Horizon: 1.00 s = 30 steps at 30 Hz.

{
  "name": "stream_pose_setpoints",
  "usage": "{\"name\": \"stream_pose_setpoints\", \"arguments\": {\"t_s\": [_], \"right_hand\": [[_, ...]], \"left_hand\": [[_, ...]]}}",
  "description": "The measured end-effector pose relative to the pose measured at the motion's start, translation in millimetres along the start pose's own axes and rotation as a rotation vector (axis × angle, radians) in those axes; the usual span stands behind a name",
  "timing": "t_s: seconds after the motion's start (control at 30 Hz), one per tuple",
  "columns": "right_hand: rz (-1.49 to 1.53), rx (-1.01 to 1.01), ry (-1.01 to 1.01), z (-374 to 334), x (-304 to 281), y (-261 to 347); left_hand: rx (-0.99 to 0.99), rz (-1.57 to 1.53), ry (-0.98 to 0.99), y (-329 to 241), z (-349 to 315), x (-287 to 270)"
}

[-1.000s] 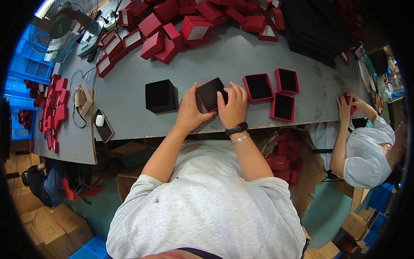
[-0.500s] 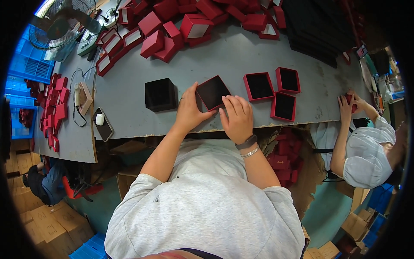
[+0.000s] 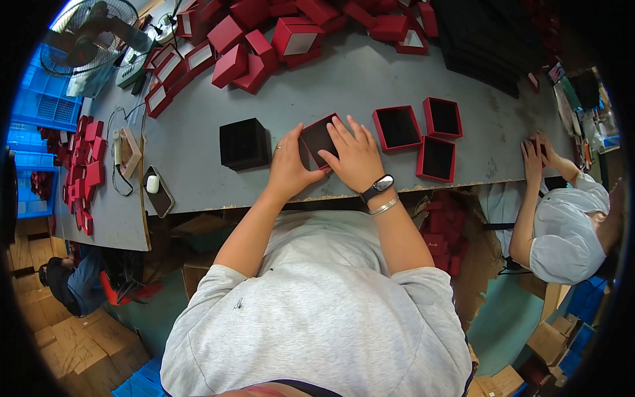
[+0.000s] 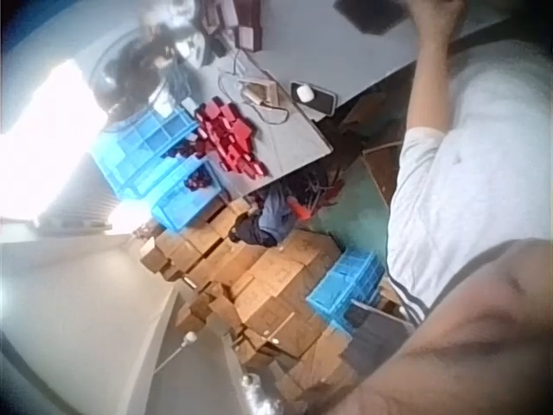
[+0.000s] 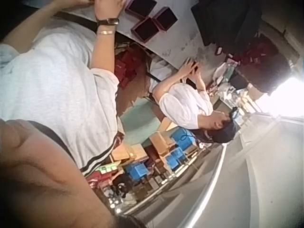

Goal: The person is inserting black foam pads into red jewelry boxes at a manufacturing facility.

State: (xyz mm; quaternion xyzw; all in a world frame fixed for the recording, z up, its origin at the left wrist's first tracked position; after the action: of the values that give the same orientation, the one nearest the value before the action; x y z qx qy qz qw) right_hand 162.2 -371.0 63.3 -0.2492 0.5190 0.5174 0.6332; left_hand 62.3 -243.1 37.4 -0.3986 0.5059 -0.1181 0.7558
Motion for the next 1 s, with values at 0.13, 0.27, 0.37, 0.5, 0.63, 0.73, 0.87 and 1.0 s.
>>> {"name": "stream_pose_setpoints", "arguments": {"t_s": [0.13,0.27,0.37,0.5,0.63,0.73,0.87,1.0], "right_hand": [[0.073,0.062,0.051,1,8,-3],[0.178,0.036,-0.019,-6,-2,-4],[0.135,-0.216,0.068,-22,-10,24],[0.188,-0.202,0.122,-25,-6,25],[0.255,-0.140,0.209,-17,-9,19],[0.239,-0.173,0.271,-12,-9,17],[0.140,-0.185,0.284,-4,-5,23],[0.036,-0.204,0.352,0,4,29]], "left_hand": [[-0.015,0.011,-0.003,-1,0,0],[-0.004,0.017,-0.015,-1,-1,-2],[0.040,0.034,-0.042,-3,-2,-2],[0.018,0.051,-0.031,-6,-1,-4],[0.011,0.038,-0.010,-2,0,-1],[0.008,0.047,-0.021,0,0,1],[0.006,0.043,-0.026,-3,2,0],[0.026,0.040,-0.043,-3,1,0]]}}
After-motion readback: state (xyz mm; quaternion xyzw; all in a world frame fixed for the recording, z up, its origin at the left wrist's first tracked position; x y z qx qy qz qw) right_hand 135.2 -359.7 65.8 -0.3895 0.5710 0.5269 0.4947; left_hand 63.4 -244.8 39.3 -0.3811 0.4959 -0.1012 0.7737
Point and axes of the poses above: each hand's wrist, its own z-axis towards the middle knuckle, its own x-axis out of the palm, y = z × x, the point moved 5 cm from there along z, towards the middle knuckle, and after that the axes turned 5 degrees about -x, right-handed, at the moved point
